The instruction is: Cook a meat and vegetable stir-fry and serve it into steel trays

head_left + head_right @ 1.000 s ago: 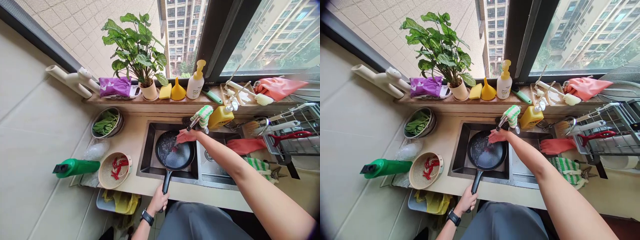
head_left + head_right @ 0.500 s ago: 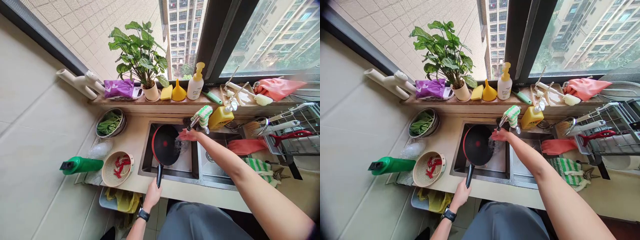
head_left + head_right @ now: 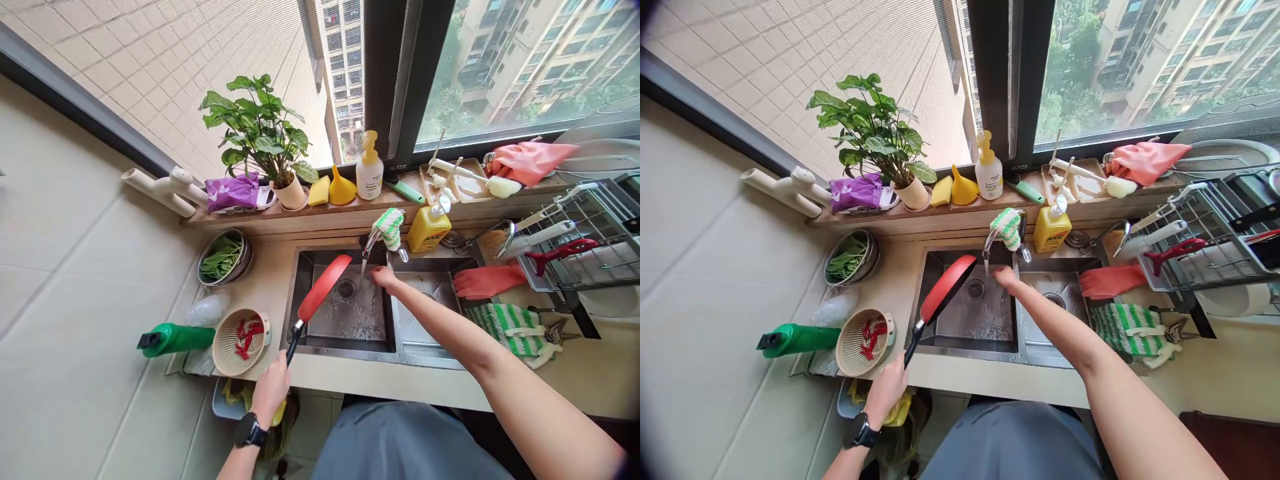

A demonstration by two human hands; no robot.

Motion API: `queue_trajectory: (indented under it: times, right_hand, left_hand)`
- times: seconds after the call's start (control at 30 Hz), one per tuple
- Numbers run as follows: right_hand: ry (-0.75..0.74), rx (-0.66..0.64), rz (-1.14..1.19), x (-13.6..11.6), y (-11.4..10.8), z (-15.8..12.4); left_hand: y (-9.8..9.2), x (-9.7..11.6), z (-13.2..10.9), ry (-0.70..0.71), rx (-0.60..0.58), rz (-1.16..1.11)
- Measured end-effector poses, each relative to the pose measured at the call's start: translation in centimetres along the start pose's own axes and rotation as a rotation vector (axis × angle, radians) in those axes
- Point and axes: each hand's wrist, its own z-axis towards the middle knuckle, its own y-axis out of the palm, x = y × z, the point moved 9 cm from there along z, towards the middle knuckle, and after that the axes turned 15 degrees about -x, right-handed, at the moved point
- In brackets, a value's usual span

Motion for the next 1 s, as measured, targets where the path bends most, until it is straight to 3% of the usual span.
queue_trajectory:
  times: [0.1, 0.2, 0.3, 0.4, 0.53, 0.77, 0.87, 1.0]
  right_hand:
    - [-0.113, 0.052, -0.27, -2.0, -1.2, -3.5]
    - [-0.315, 0.198, -0.854, -4.6, -2.5, -7.5]
    - [-0.292, 0.336, -1.2, -4.0, -3.8, -8.9]
    - [-0.206, 0.307, -1.204, -1.8, -4.7, -7.8]
    - [-0.232, 0.284, -1.207, -0.3, -4.6, -7.2]
    - [-0.167, 0.145, -1.288, 2.8, -4.4, -9.4]
    - [-0.221, 0.173, -1.187, 3.9, -2.9, -10.9]
    - [-0.233, 0.094, -1.01, 7.2, 0.3, -12.3]
  left_hand:
    - [-0.6, -0.5, -1.1, -0.006, 0.019, 0.015]
    - [-1.4, -1.0, -2.2, -0.027, 0.057, 0.027]
    - [-2.1, -1.6, -3.3, -0.058, 0.088, 0.026]
    - [-2.5, -2.2, -4.3, -0.082, 0.124, 0.002]
    - [-2.7, -2.7, -5.6, -0.087, 0.194, -0.018]
    - [-1.9, -2.4, -7.9, -0.144, 0.285, 0.001]
    - [-0.6, -1.9, -8.4, -0.18, 0.285, -0.028]
    - [0.8, -1.0, -8.3, -0.182, 0.284, -0.12]
